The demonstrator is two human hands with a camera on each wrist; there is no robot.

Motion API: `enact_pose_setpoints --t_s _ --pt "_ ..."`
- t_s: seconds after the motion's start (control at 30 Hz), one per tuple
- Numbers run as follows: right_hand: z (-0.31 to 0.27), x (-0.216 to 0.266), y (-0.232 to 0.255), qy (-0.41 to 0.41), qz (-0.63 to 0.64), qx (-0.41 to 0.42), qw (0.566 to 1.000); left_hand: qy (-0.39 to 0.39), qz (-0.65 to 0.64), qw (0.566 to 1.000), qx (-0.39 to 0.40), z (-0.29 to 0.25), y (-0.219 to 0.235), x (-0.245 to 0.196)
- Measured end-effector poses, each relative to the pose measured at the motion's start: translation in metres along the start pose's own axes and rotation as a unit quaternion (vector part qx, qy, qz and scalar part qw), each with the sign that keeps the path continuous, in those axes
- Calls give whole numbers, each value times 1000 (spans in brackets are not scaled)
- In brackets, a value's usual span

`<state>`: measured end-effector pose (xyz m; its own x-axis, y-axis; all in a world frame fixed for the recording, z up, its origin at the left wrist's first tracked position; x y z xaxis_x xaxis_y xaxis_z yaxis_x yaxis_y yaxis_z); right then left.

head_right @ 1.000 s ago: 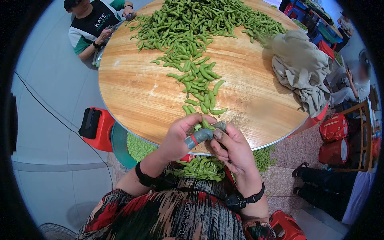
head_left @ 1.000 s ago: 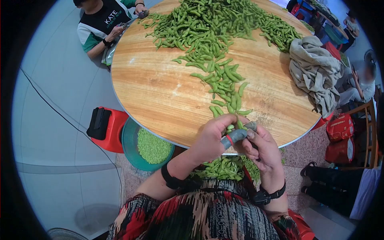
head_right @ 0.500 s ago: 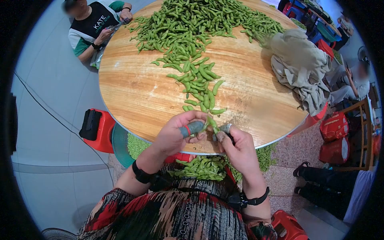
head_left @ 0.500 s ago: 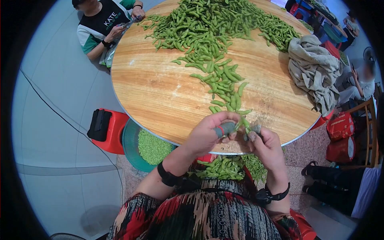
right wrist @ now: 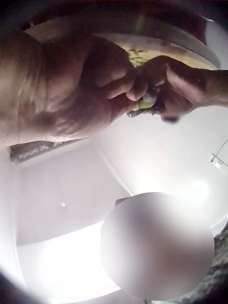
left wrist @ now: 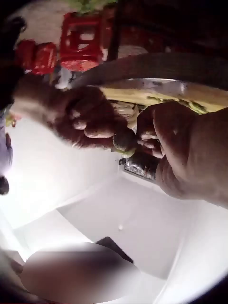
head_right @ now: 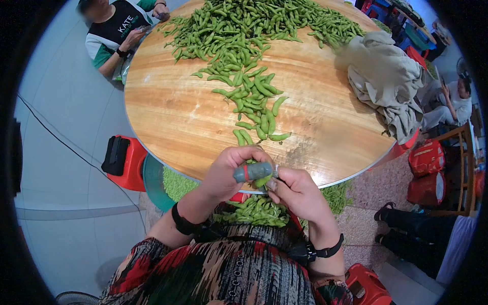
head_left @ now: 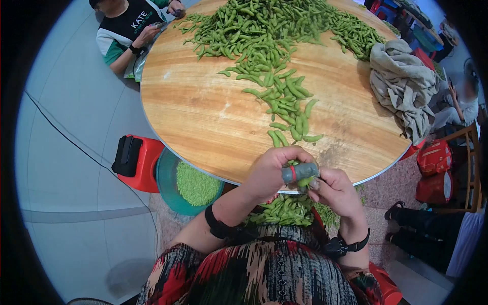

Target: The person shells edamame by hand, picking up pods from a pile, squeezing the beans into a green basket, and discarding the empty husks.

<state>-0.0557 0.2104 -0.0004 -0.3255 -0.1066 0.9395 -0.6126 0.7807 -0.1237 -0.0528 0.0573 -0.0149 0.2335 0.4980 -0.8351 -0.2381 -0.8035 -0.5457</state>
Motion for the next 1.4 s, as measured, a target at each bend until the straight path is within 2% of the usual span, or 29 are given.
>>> enact_pose_setpoints --t_s 0.03,0.07,0.1,0.13,0.2,0.4,0.43,0.47,0.5,0.53,0.67,0.77,0.83,0.87,0.93,1.07,1.1,1.13,1.17,1.2,1.23,1.27,1.3,1.33,1.37,1.4 --pt "0 -4 3 -1 1 0 1000 46 -76 996 27 -1 -1 1" --pt "1 -12 4 -15 87 62 994 47 -76 996 26 -1 0 2" --pt "1 -17 2 -30 173 123 977 52 -135 988 47 0 -1 4" --pt "1 -20 2 -31 173 123 977 57 -194 977 68 -1 -2 5" --pt "2 -21 -5 -30 280 183 942 68 -217 970 80 -2 1 5" --pt "4 -17 -13 -59 372 218 900 76 -247 962 84 -1 3 9" --pt "4 -13 -14 -60 371 218 901 66 -267 957 88 0 3 8" --pt "5 -9 -11 -49 282 136 948 65 -267 957 89 1 2 8" --pt "6 -4 -8 -37 188 53 980 24 -184 983 13 3 4 9" --pt "7 3 -7 1 107 14 994 -18 -98 993 -63 4 7 7" --pt "9 7 -5 20 132 30 991 -39 -59 994 -87 7 -2 -2" --pt "17 4 4 34 90 -5 995 -55 10 993 -105 14 0 -7" --pt "20 4 4 -14 254 48 966 23 -151 988 -25 19 7 -6" --pt "22 6 4 -15 252 49 966 21 -153 988 -25 22 9 -5" --pt "26 10 2 -35 363 103 925 13 -192 981 22 27 9 -6" --pt "29 13 2 -58 362 84 927 50 -184 982 11 29 11 -11" --pt "31 10 5 -41 283 24 958 -18 -40 999 -14 30 13 -10" --pt "33 7 8 -25 202 -36 978 -84 104 990 -40 29 14 -12" --pt "37 3 6 -27 202 -35 978 -84 103 990 -42 27 14 -11" --pt "39 8 8 104 -56 -143 983 -74 206 974 -65 25 12 -17" --pt "37 16 3 224 -309 -236 894 -63 306 946 -87 22 12 -20" --pt "34 16 2 162 -309 -242 905 -61 304 947 -88 21 13 -21" --pt "34 14 1 160 -309 -242 906 -66 357 927 -93 20 14 -23" --pt "36 8 2 107 -210 -221 947 -70 409 904 -98 20 16 -24" --pt "38 2 1 53 -107 -196 973 -68 408 905 -100 19 18 -23" --pt "37 2 2 51 -107 -195 974 -87 417 900 -96 18 19 -22"
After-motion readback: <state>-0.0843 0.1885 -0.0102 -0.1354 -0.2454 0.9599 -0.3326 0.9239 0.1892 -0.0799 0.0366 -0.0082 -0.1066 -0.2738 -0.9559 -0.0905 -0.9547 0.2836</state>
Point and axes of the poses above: each hand's wrist, its own z-axis towards the middle knuckle, its own y-axis out of the back of the hand, x = y × z, the point moved 3 cm from there along z, towards the middle knuckle, and after that the axes turned 4 degrees about -y, right-handed, at the moved point
